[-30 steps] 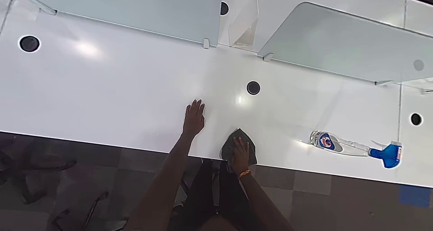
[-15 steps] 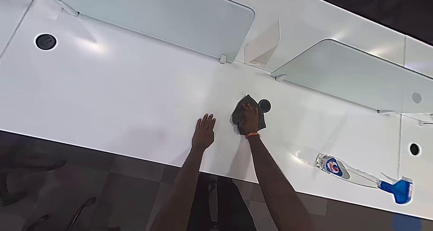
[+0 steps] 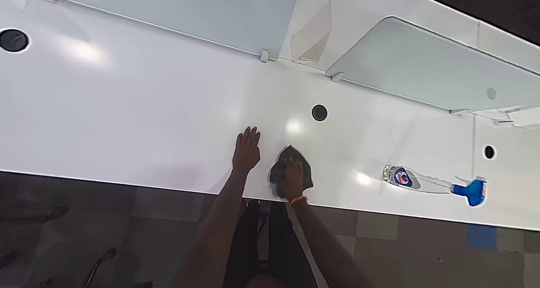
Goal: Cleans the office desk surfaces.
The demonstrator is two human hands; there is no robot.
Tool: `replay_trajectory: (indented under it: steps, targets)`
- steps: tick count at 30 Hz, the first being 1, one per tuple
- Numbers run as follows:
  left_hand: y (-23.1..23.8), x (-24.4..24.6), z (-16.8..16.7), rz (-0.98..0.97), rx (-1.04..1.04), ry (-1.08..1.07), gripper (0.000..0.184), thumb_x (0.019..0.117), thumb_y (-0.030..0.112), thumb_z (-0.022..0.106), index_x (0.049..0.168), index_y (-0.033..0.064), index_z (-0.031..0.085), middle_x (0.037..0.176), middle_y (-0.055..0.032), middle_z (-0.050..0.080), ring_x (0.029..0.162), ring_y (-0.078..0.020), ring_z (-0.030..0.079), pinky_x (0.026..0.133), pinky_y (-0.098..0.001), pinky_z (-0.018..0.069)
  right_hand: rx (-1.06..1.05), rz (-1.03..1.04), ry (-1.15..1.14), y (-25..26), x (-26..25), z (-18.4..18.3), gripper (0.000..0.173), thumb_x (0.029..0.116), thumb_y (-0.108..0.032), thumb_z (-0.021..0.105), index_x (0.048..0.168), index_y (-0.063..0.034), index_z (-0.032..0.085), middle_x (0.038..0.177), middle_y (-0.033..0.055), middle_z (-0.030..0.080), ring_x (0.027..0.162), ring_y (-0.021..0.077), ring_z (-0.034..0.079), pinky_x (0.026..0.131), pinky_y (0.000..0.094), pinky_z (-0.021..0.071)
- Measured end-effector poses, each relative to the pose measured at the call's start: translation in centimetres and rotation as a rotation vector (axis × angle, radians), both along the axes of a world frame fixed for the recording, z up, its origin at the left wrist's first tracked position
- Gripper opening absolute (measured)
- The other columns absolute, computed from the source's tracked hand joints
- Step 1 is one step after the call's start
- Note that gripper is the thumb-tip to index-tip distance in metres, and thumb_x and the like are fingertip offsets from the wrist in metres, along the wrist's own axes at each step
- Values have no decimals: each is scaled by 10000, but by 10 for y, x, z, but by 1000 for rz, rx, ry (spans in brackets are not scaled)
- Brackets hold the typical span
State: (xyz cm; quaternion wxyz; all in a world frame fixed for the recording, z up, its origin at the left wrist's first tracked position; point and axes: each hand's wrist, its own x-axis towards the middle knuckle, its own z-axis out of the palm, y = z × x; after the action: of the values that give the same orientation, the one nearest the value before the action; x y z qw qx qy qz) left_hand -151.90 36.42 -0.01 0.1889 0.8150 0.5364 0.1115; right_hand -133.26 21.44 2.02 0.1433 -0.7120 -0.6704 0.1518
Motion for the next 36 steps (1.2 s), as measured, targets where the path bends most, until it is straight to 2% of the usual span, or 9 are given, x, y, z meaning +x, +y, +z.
replay_trajectory:
  steps: [6, 10, 13, 15, 17, 19, 21, 26, 36]
  targets:
    - [0, -2, -1, -6, 11, -17, 536, 966, 123, 385, 1484, 122, 524, 1618, -36, 422, 1546, -274, 281, 1219, -554, 231, -118, 102, 38, -98, -40, 14, 193, 780, -70, 657, 935, -99, 768, 1408, 26, 649, 1416, 292, 504, 1185, 639, 301]
    - [4, -2, 0, 2, 7, -56, 503, 986, 143, 386, 1461, 123, 552, 1598, -49, 450, 1531, -287, 317, 1215, -566, 245, -230, -52, 280, -74, -10, 41, 269, 859, -28, 576, 1048, -52, 767, 1322, 80, 692, 1318, 275, 591, 1151, 498, 428]
    - [32, 1, 11, -44, -3, -27, 462, 1003, 203, 394, 1413, 106, 583, 1571, -129, 456, 1496, -344, 354, 1172, -633, 255, -21, -242, 387, -18, 21, 46, 316, 870, -10, 544, 1130, 2, 723, 1323, 159, 671, 1258, 325, 624, 1080, 491, 503]
    - [63, 7, 25, -39, 16, 5, 451, 1012, 219, 407, 1408, 95, 583, 1573, -149, 437, 1494, -355, 345, 1161, -655, 248, 106, -256, 322, 34, 35, 39, 385, 841, -49, 549, 1183, -4, 719, 1386, 191, 629, 1312, 379, 578, 1108, 531, 465]
    - [95, 15, 31, -7, 40, 0, 443, 1007, 214, 425, 1400, 80, 582, 1575, -156, 430, 1491, -359, 348, 1159, -656, 252, 103, -215, 162, 88, 41, 28, 460, 883, -215, 570, 1317, -118, 687, 1492, 147, 555, 1424, 355, 475, 1177, 550, 382]
    - [117, 23, 26, 46, 28, 7, 444, 1011, 216, 435, 1417, 91, 563, 1597, -141, 405, 1510, -355, 318, 1175, -654, 235, -85, -161, -52, 133, 36, 16, 623, 950, -556, 487, 1518, -300, 506, 1654, 83, 353, 1553, 331, 253, 1231, 622, 200]
    - [132, 28, 18, 54, -3, 54, 470, 1027, 243, 424, 1469, 112, 518, 1640, -122, 344, 1544, -354, 246, 1191, -662, 195, -241, -146, -203, 163, 26, 5, 776, 916, -754, 380, 1603, -400, 316, 1725, 74, 149, 1590, 354, 61, 1207, 705, 62]
    - [148, 33, 8, -143, 28, 129, 504, 1047, 291, 388, 1523, 142, 460, 1673, -104, 286, 1573, -338, 166, 1200, -682, 143, -214, -177, -267, 189, 27, -9, 812, 897, -785, 345, 1613, -409, 277, 1731, 70, 115, 1592, 349, 38, 1193, 720, 62]
    - [156, 38, 0, -60, 23, 119, 571, 1021, 355, 312, 1532, 150, 465, 1674, -98, 295, 1569, -338, 184, 1211, -654, 140, -155, -290, -275, 268, 54, -13, 808, 875, -764, 401, 1589, -389, 351, 1716, 68, 177, 1585, 349, 95, 1185, 735, 69]
